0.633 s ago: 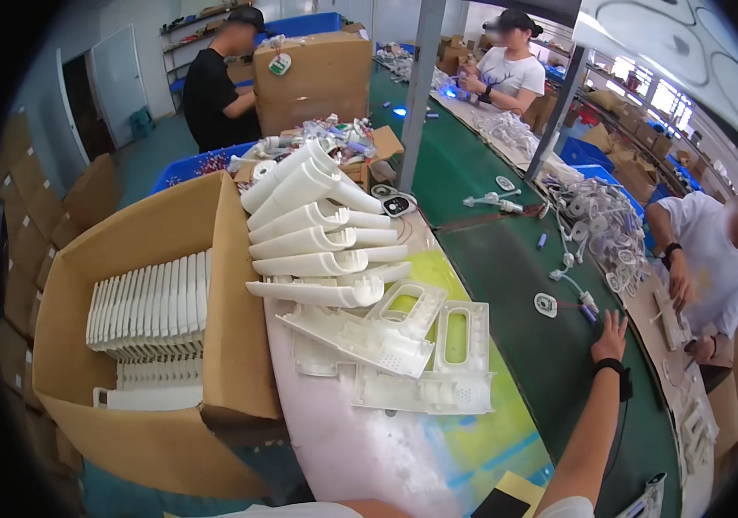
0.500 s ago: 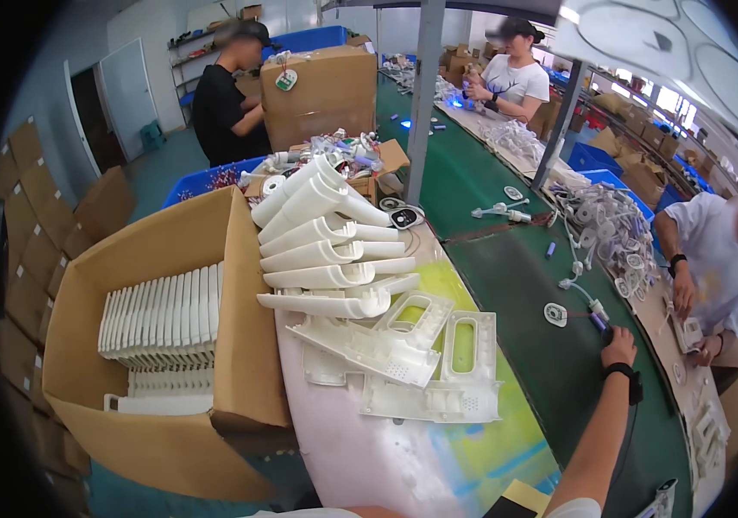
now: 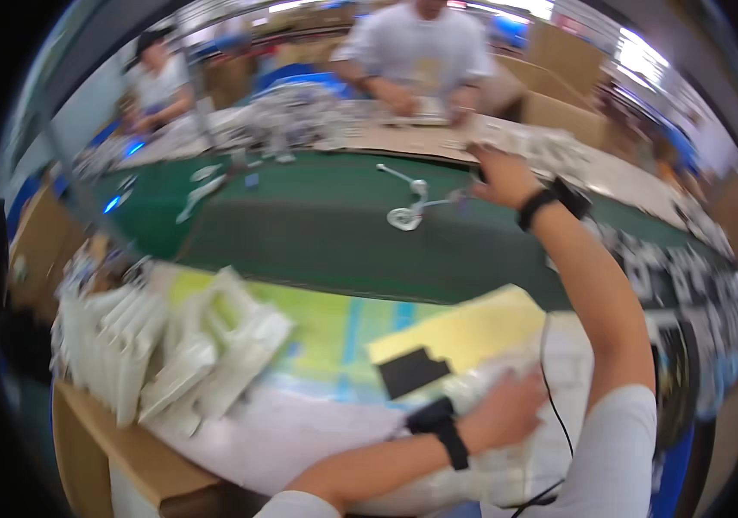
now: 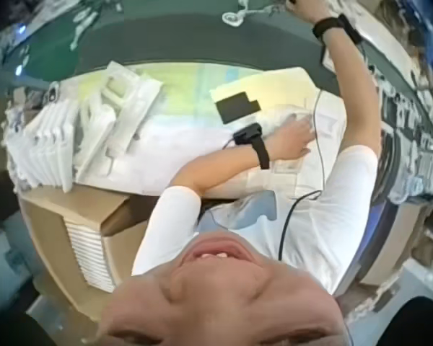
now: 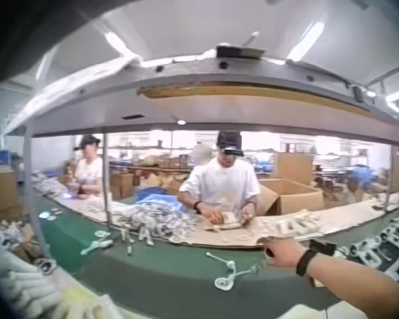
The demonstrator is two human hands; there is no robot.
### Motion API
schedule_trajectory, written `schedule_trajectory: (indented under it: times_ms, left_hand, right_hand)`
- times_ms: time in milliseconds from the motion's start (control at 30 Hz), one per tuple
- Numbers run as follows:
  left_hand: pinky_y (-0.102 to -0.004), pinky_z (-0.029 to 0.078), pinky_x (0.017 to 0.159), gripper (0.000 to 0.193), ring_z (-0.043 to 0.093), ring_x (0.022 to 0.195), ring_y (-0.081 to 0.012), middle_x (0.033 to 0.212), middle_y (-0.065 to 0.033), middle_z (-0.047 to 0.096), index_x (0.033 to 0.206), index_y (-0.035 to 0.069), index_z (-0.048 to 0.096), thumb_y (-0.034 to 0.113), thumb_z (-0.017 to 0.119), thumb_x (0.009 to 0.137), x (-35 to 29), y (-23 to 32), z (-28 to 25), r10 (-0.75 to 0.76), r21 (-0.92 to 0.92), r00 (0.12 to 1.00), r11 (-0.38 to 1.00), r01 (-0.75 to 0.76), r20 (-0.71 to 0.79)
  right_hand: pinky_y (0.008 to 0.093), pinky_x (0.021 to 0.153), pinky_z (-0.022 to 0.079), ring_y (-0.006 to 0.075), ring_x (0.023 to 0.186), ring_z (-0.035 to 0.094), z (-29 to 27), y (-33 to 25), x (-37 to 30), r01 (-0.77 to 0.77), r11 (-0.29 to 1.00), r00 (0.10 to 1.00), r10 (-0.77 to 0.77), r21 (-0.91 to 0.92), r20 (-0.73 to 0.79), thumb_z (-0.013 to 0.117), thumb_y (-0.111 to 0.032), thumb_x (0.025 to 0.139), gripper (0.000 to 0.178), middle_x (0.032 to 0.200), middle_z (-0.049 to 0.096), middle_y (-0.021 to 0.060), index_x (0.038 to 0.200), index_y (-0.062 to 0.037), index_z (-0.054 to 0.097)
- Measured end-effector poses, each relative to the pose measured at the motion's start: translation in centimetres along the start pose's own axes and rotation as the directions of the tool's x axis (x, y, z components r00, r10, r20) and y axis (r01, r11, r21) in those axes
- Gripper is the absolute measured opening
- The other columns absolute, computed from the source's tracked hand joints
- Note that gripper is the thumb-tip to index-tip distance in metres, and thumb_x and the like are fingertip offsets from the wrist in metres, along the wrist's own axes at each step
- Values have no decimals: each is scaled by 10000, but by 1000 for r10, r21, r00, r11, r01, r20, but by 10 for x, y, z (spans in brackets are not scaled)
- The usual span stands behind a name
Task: Assembling electronic components, including a motor and wiring, into a plastic toy housing.
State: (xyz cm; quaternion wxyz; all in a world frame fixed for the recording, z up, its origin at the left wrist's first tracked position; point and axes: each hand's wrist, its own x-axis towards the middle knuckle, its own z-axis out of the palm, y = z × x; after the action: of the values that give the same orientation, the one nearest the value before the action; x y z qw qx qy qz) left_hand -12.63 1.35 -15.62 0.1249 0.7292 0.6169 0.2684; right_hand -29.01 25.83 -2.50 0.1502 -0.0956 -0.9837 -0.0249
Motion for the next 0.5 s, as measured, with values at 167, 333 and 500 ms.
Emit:
schedule_trajectory:
  times_ms: [167, 333, 500]
  left_hand:
    - [-517, 387, 1006, 519, 350, 1364, -357, 1281, -191, 521, 1283, 44, 544, 373, 598, 886, 16, 19, 18, 178, 96, 983, 980, -174, -37]
    - [-486, 387, 1021, 521, 361, 1355, -361, 1282, -171, 526, 1297, 61, 534, 382, 595, 891, 16, 29, 21, 208, 136, 978, 969, -206, -1]
    - [-467, 394, 1016, 492, 375, 1352, -364, 1283, -165, 529, 1290, 73, 538, 352, 600, 889, 14, 38, 12, 209, 140, 977, 969, -203, -31]
  right_hand:
    - [450, 919, 480, 365, 1089, 589, -68, 84, -128, -369, 929, 928, 370, -29, 40, 731, -277, 697, 689, 1168, 613, 213, 1315, -88, 493]
    - [429, 864, 495, 346, 1006, 613, -65, 81, -227, -358, 923, 918, 376, 140, -129, 731, -279, 693, 437, 1040, 643, 190, 1050, -56, 615]
    - [369, 662, 500, 258, 725, 621, -31, 53, -304, -376, 706, 772, 597, 601, -218, 754, -221, 714, 330, 802, 625, 125, 921, -27, 585]
